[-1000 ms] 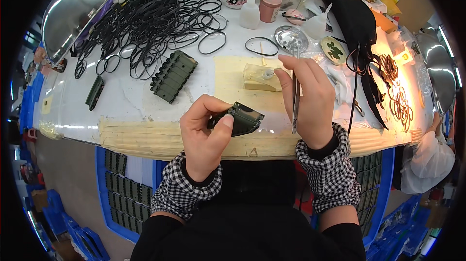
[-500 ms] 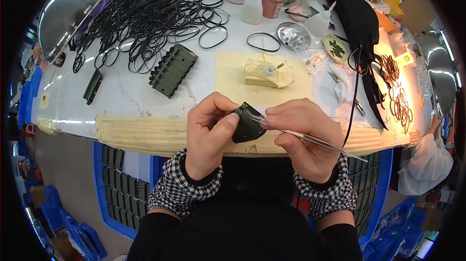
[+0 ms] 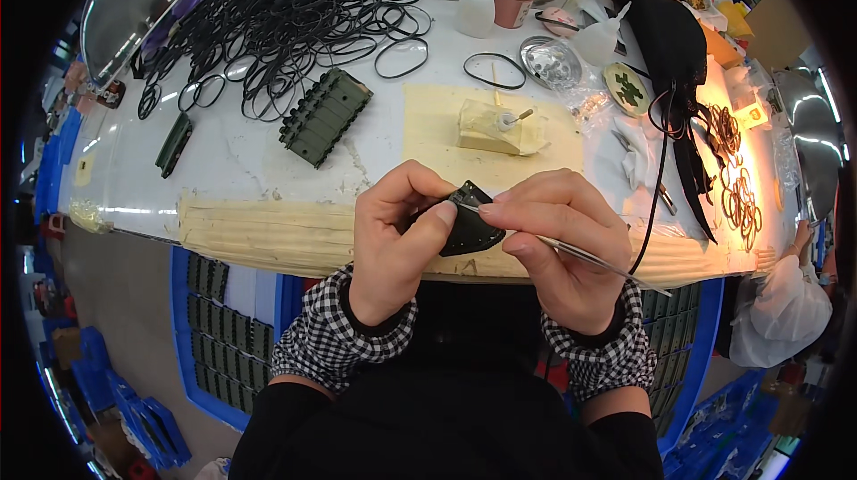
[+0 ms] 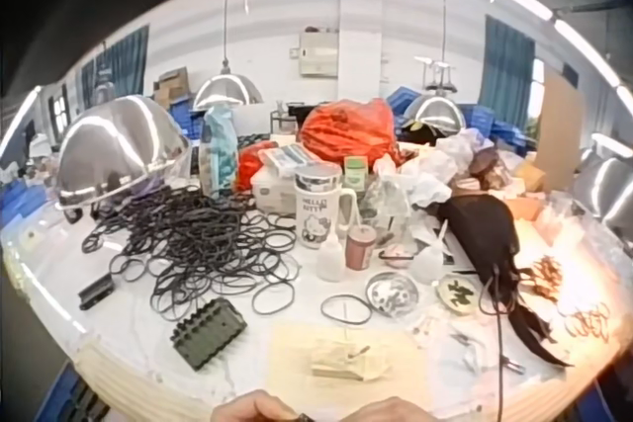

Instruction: The recorder is assembling small electronic components onto a connector housing using tweezers.

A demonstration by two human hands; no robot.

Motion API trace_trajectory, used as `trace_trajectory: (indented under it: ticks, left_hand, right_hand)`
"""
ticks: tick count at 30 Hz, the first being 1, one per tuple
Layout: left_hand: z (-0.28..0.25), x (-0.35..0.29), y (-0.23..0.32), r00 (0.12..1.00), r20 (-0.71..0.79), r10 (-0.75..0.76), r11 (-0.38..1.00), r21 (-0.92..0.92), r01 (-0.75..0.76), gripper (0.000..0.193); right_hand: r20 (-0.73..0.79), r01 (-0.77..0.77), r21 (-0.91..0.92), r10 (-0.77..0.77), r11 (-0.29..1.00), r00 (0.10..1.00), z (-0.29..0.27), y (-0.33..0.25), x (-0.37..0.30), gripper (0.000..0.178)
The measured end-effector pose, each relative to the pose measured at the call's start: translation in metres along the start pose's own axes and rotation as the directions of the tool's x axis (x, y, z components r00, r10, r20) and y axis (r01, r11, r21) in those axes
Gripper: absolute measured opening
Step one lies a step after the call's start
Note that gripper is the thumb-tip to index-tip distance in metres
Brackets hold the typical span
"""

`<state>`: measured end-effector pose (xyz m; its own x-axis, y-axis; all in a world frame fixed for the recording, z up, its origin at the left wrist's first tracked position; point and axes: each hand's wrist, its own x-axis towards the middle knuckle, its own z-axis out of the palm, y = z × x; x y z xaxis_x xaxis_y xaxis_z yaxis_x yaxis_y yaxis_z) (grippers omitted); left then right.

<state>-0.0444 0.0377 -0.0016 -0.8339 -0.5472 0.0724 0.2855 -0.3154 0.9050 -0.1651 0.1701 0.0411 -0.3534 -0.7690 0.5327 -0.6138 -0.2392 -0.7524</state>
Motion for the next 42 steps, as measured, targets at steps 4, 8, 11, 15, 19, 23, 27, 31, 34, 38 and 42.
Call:
trace_trajectory:
  ticks: [4, 8, 11, 15, 19, 23, 27, 31, 34, 38, 42]
  left_hand:
    - [0.001, -0.001, 0.000, 1.000, -0.018, 0.010, 1.000, 0.009, -0.010, 0.006]
    - [0.001, -0.001, 0.000, 1.000, -0.025, 0.001, 1.000, 0.008, -0.001, 0.006]
    - [0.002, 0.000, 0.000, 1.000, -0.027, -0.003, 1.000, -0.013, 0.003, 0.006]
    - [0.002, -0.003, 0.001, 0.999, -0.029, -0.015, 0.999, 0.045, 0.017, 0.011]
    - [0.003, -0.002, 0.000, 0.999, -0.022, -0.026, 1.000, 0.005, 0.026, 0.013]
    - [0.001, -0.001, 0.000, 1.000, 0.015, -0.006, 1.000, 0.011, 0.006, 0.013]
    - [-0.003, -0.002, -0.002, 0.998, 0.059, 0.001, 1.000, -0.031, 0.001, 0.013]
    - [-0.003, -0.003, -0.004, 0.998, 0.058, 0.011, 0.998, -0.055, -0.008, 0.014]
    - [-0.002, -0.003, -0.005, 0.999, 0.035, 0.012, 0.999, -0.035, -0.011, 0.014]
    - [-0.007, -0.006, -0.009, 0.999, 0.036, 0.041, 0.999, -0.009, -0.041, 0.013]
    - [-0.002, -0.008, -0.005, 0.995, -0.065, 0.071, 0.995, 0.070, -0.067, 0.009]
  right_hand:
    - [-0.002, 0.009, -0.027, -0.009, 1.000, 1.000, 0.001, 0.000, 0.001, 0.024]
    - [-0.007, 0.023, -0.055, -0.024, 0.998, 1.000, 0.003, -0.001, 0.002, 0.024]
    - [-0.015, 0.086, -0.138, -0.088, 0.987, 0.996, 0.005, -0.002, 0.002, 0.025]
    - [0.009, 0.193, -0.256, -0.197, 0.947, 0.980, 0.011, -0.004, 0.001, 0.022]
    - [0.005, 0.300, -0.350, -0.318, 0.887, 0.948, 0.016, 0.001, 0.001, 0.028]
    - [0.006, 0.318, -0.360, -0.339, 0.877, 0.941, 0.016, 0.000, -0.002, 0.029]
    - [-0.001, 0.317, -0.352, -0.339, 0.881, 0.941, 0.015, -0.001, -0.003, 0.029]
    - [-0.004, 0.319, -0.350, -0.342, 0.881, 0.940, 0.016, -0.001, -0.004, 0.029]
    - [-0.001, 0.247, -0.338, -0.263, 0.908, 0.965, 0.017, -0.003, -0.008, 0.022]
    - [0.025, 0.315, -0.413, -0.335, 0.854, 0.942, 0.019, -0.004, -0.009, 0.024]
    - [0.032, 0.407, -0.461, -0.443, 0.789, 0.896, 0.024, 0.002, -0.009, 0.024]
